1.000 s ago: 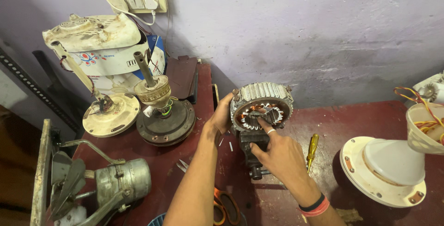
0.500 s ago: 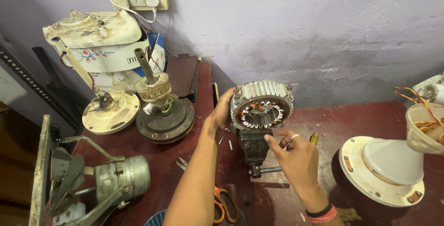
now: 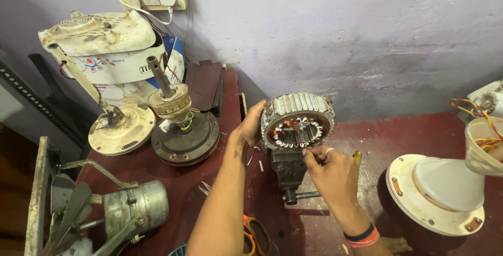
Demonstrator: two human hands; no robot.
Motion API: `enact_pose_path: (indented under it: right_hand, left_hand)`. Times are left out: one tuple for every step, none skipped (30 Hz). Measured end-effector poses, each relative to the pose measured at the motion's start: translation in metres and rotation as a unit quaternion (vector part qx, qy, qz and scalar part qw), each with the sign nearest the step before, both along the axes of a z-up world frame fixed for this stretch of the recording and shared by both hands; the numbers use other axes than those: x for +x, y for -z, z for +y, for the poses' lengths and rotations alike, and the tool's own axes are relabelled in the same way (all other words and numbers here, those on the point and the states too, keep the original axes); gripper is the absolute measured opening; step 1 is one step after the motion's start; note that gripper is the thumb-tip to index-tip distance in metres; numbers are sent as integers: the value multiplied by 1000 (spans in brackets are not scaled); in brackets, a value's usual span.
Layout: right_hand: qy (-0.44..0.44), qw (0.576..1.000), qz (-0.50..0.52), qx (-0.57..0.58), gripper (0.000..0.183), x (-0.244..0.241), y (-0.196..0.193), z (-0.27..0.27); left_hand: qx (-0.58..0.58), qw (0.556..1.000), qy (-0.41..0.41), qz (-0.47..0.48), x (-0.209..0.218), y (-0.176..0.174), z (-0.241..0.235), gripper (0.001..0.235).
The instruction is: The person uses a yellow-handled screwdriver to adjust copper windings inside a motor stator held in a bench vise. They repeatedly probe and reposition the windings while occasionally rotating the stator to access different sections.
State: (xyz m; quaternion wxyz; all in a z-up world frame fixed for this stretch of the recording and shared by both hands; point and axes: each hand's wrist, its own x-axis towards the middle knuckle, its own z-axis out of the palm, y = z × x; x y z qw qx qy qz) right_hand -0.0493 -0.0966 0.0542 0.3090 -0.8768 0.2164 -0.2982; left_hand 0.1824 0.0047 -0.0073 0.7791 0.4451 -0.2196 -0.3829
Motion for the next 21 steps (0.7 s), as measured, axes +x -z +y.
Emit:
enact_pose_path:
  right_hand:
    - [-1, 1000, 0, 2, 22, 1, -1, 0]
    - [3, 1000, 1, 0, 22, 2, -2, 1]
    - [7, 1000, 2, -2, 22, 3, -2, 1]
    - [11, 1000, 3, -5, 23, 3, -2, 2]
    - [10, 1000, 3, -3, 23, 3, -2, 2]
    - [9, 1000, 3, 0, 23, 3, -2, 2]
    - [8, 1000, 3, 2, 23, 2, -2, 2]
    - [9, 1000, -1, 0, 23, 2, -1, 1]
    - [10, 1000, -4, -1, 23, 1, -1, 1]
    - [11, 1000, -8, -3, 23, 0, -1, 1]
    - [9, 1000, -11, -4, 24, 0, 0, 1]
    - [8, 1000, -15, -5, 24, -1, 0, 1]
    - [5, 1000, -18, -6, 24, -1, 0, 1]
    - [5, 1000, -20, -6, 24, -1, 1, 1]
    - [5, 1000, -22, -5, 24, -1, 1, 2]
    - [5, 1000, -24, -4, 24, 0, 1, 2]
    - [4, 1000, -23, -2, 24, 0, 1, 2]
    - [3, 1000, -22, 0, 25, 1, 1, 3]
    - [2, 1000, -21, 1, 25, 1, 1, 3]
    - [4, 1000, -18, 5, 25, 2, 1, 3]
    - [5, 1000, -14, 9, 25, 3, 2, 3]
  left_hand:
    - [4, 1000, 2, 1, 1, 1, -1, 53]
    - [7, 1000, 5, 3, 1, 2, -2, 53]
    - [-4, 1000, 10, 5, 1, 3, -2, 53]
    - [-14, 1000, 16, 8, 1, 4, -3, 54]
    - [-25, 999, 22, 10, 1, 4, -3, 54]
    - [-11, 1000, 10, 2, 0, 4, -3, 54]
    - [4, 1000, -2, -7, 0, 3, -3, 54]
    - [18, 1000, -14, -15, -1, 2, -2, 54]
    - [22, 1000, -12, -14, -2, 1, -1, 55]
    - [26, 1000, -11, -13, -3, 0, -1, 56]
    - [30, 999, -10, -12, -3, -2, 0, 57]
    - [41, 999, -9, -13, -4, -3, 0, 59]
    - [52, 999, -9, -14, -5, -4, 1, 62]
    - [63, 998, -8, -15, -6, -5, 2, 64]
    - [57, 998, -4, -20, -6, -5, 2, 65]
    - [51, 998, 1, -26, -6, -6, 2, 66]
    - [45, 998, 5, -32, -7, -6, 3, 67]
    - [45, 999, 9, -29, -7, -7, 3, 68]
    - [45, 999, 14, -25, -7, -7, 3, 69]
    - [45, 999, 18, -22, -7, -8, 3, 70]
    - [82, 996, 8, -22, -6, -8, 4, 70]
